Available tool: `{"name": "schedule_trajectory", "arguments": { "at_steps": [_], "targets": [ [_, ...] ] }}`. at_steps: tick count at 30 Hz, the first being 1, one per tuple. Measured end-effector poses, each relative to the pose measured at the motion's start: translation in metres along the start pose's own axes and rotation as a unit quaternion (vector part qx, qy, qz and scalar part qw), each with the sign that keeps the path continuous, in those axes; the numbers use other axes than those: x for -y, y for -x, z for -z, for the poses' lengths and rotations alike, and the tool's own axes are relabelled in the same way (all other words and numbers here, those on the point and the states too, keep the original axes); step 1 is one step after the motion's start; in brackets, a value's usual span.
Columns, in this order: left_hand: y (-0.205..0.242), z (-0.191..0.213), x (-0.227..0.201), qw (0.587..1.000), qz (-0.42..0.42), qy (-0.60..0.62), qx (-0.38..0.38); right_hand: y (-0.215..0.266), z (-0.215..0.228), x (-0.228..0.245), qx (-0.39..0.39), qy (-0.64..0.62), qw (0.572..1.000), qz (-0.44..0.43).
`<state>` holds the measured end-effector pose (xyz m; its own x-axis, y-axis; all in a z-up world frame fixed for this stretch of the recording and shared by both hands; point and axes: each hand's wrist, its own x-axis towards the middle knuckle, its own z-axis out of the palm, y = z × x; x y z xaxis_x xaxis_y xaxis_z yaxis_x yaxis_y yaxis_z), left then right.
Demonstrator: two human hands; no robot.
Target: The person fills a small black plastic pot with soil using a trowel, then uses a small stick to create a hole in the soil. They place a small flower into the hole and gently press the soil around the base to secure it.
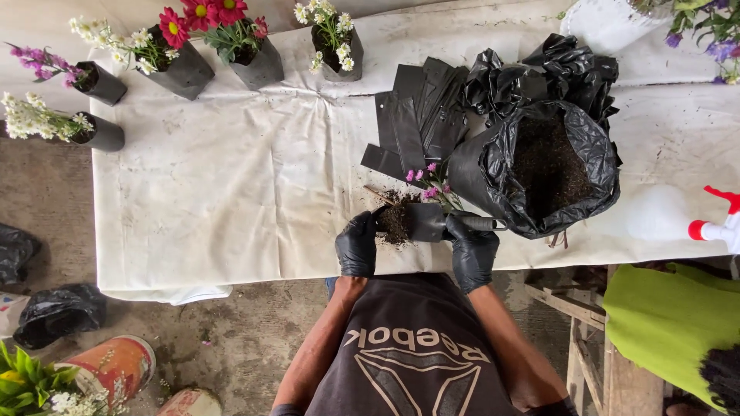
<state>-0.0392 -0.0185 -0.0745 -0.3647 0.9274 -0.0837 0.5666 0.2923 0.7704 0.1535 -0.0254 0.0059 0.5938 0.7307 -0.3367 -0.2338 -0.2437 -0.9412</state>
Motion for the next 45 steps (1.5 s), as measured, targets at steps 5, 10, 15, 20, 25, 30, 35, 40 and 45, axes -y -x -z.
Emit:
{"name": "schedule_trajectory", "arguments": {
  "at_steps": [5,10,15,20,25,30,35,40,45],
  "targets": [
    [0.003,-0.012,0.009,1.000,-0.017,0.004,-0.002,-0.002,0.005,-0.012,0.003,0.105,0.994,0.043],
    [0.003,-0.013,0.002,0.998,-0.057,0.009,-0.016,0.009,-0.020,-0.015,0.000,0.164,0.985,0.062],
    [0.009,-0.023,0.013,0.995,-0.094,-0.011,-0.022,0.027,-0.041,0.026,0.015,0.343,0.902,0.262],
    [0.002,-0.007,-0.012,0.998,0.034,-0.039,0.040,0.041,-0.058,0.050,0.074,0.326,0.846,0.415],
    [-0.015,-0.012,-0.005,0.985,0.105,-0.059,0.120,0.033,-0.063,0.034,0.104,0.302,0.864,0.389],
    [-0.020,-0.013,0.004,0.975,0.129,-0.073,0.163,0.043,-0.043,0.076,0.094,0.258,0.894,0.353],
    [-0.024,-0.029,0.033,0.976,0.036,-0.151,0.154,0.006,0.046,0.109,-0.074,0.170,0.884,0.429],
    [-0.036,0.004,-0.001,0.964,-0.122,-0.197,0.132,-0.020,0.057,0.173,-0.148,0.204,0.762,0.596],
    [-0.054,-0.013,-0.002,0.963,-0.197,-0.023,0.180,-0.090,0.085,0.124,-0.229,0.156,0.891,0.360]
  ]
}}
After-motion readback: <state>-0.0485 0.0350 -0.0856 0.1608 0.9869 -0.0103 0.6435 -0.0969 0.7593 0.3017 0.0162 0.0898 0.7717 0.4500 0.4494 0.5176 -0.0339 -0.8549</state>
